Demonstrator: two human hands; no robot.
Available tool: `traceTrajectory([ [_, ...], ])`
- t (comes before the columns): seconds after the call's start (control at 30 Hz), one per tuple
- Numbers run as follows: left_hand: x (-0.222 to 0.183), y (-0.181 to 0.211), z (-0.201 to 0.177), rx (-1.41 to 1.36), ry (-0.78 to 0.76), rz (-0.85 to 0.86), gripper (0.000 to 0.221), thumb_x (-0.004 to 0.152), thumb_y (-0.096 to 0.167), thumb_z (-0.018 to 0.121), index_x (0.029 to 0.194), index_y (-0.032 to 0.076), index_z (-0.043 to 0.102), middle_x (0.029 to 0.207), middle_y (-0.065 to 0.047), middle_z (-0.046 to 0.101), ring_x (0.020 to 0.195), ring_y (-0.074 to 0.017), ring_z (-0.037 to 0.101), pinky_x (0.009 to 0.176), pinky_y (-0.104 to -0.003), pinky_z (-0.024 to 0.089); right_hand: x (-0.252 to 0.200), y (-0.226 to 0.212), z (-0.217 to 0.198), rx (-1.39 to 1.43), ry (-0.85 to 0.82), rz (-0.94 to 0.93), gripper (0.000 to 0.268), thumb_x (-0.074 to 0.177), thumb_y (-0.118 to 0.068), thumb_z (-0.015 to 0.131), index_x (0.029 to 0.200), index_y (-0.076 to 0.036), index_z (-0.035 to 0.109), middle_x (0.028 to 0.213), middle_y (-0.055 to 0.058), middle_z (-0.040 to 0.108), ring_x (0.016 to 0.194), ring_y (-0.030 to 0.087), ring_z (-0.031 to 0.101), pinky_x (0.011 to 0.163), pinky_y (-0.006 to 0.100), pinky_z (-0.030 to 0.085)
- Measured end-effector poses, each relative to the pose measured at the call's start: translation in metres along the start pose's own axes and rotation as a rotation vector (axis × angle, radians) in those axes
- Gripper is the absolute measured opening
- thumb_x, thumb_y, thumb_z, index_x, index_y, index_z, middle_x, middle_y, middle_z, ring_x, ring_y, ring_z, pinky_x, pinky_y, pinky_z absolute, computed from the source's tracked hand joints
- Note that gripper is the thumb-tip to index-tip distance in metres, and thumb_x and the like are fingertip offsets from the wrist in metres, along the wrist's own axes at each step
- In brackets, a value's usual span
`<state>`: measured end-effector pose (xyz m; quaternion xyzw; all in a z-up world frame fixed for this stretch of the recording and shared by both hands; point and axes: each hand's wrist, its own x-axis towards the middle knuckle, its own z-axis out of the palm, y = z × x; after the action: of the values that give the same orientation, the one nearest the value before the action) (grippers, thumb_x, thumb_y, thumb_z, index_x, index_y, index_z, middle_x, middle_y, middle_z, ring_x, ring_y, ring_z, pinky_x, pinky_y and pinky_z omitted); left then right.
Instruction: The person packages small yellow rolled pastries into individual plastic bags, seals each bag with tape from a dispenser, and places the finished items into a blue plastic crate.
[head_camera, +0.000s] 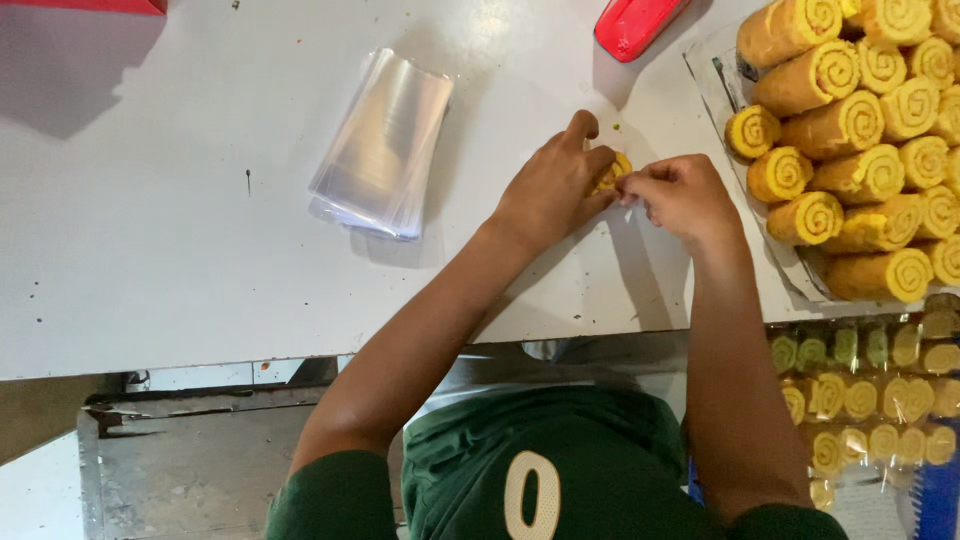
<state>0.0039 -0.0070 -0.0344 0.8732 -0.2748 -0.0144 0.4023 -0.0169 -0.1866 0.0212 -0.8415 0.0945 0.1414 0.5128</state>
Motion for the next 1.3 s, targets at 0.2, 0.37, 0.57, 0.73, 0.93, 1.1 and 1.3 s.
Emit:
traceTrajectory([
  [0.2, -0.002, 0.003, -0.005, 0.002, 0.004, 0.002, 0.035, 0.087, 0.022, 0.082, 0.113, 0.001, 0.071, 0.12, -0.018, 0.049, 0.097, -0.0466, 0.071, 0.089, -0.053, 0.062, 0.002, 0.019, -0.006, -0.096, 0.033, 0.016, 0.017, 0.081, -0.009, 0.078, 0.069, -0.002, 0.069, 0.048, 0.01, 0.044, 0.042, 0.013, 0.046, 0.041, 0.027, 0.035],
  [0.37, -0.005, 0.009, -0.014, -0.014, 0.008, -0.006, 0.034, 0.086, 0.023, 0.083, 0.108, 0.0, 0.07, 0.118, -0.019, 0.05, 0.096, -0.0472, 0.071, 0.088, -0.053, 0.061, 0.001, 0.016, -0.013, 0.057, -0.005, 0.066, 0.013, 0.086, -0.006, 0.073, 0.08, 0.002, 0.066, 0.059, 0.01, 0.045, 0.05, 0.017, 0.051, 0.046, 0.03, 0.045],
  [0.57, -0.007, 0.012, -0.018, -0.044, 0.018, -0.021, 0.034, 0.083, 0.022, 0.085, 0.104, 0.001, 0.069, 0.116, -0.017, 0.048, 0.095, -0.0495, 0.07, 0.086, -0.055, 0.061, -0.004, 0.007, -0.011, 0.031, -0.049, -0.002, 0.021, 0.084, -0.003, 0.081, 0.087, 0.006, 0.062, 0.059, 0.011, 0.047, 0.05, 0.017, 0.054, 0.046, 0.032, 0.047],
  [0.73, -0.009, 0.021, -0.03, -0.123, 0.041, -0.06, 0.041, 0.082, 0.02, 0.086, 0.114, 0.004, 0.067, 0.119, -0.016, 0.049, 0.096, -0.0495, 0.071, 0.087, -0.057, 0.061, -0.01, 0.018, -0.014, 0.049, -0.051, -0.042, 0.028, 0.085, -0.01, 0.083, 0.1, 0.005, 0.064, 0.075, 0.012, 0.055, 0.058, 0.018, 0.061, 0.052, 0.032, 0.051],
  [0.93, -0.005, 0.012, -0.033, -0.406, 0.112, -0.279, 0.056, 0.082, 0.008, 0.085, 0.131, 0.008, 0.058, 0.123, -0.017, 0.052, 0.099, -0.0389, 0.072, 0.087, -0.045, 0.062, -0.037, 0.009, 0.006, -0.041, 0.122, -0.166, 0.041, 0.089, -0.013, 0.082, 0.123, 0.002, 0.065, 0.11, 0.02, 0.062, 0.091, 0.028, 0.068, 0.075, 0.037, 0.052],
  [1.1, -0.006, 0.016, -0.029, -0.794, 0.164, -0.353, 0.067, 0.081, 0.005, 0.087, 0.136, 0.004, 0.051, 0.117, -0.02, 0.055, 0.086, -0.0219, 0.069, 0.083, -0.033, 0.061, -0.031, 0.023, 0.016, 0.296, 0.213, -0.21, 0.045, 0.094, -0.014, 0.081, 0.127, -0.003, 0.052, 0.115, 0.013, 0.06, 0.1, 0.017, 0.068, 0.085, 0.026, 0.051],
  [1.3, -0.007, 0.065, -0.025, -0.991, 0.014, -0.417, 0.056, 0.086, 0.008, 0.083, 0.131, 0.005, 0.051, 0.09, -0.004, 0.058, 0.078, -0.0096, 0.062, 0.074, -0.022, 0.055, -0.066, 0.03, -0.016, 0.626, 0.182, -0.158, 0.041, 0.094, -0.007, 0.074, 0.127, -0.004, 0.049, 0.104, 0.009, 0.06, 0.094, 0.014, 0.068, 0.08, 0.024, 0.054],
])
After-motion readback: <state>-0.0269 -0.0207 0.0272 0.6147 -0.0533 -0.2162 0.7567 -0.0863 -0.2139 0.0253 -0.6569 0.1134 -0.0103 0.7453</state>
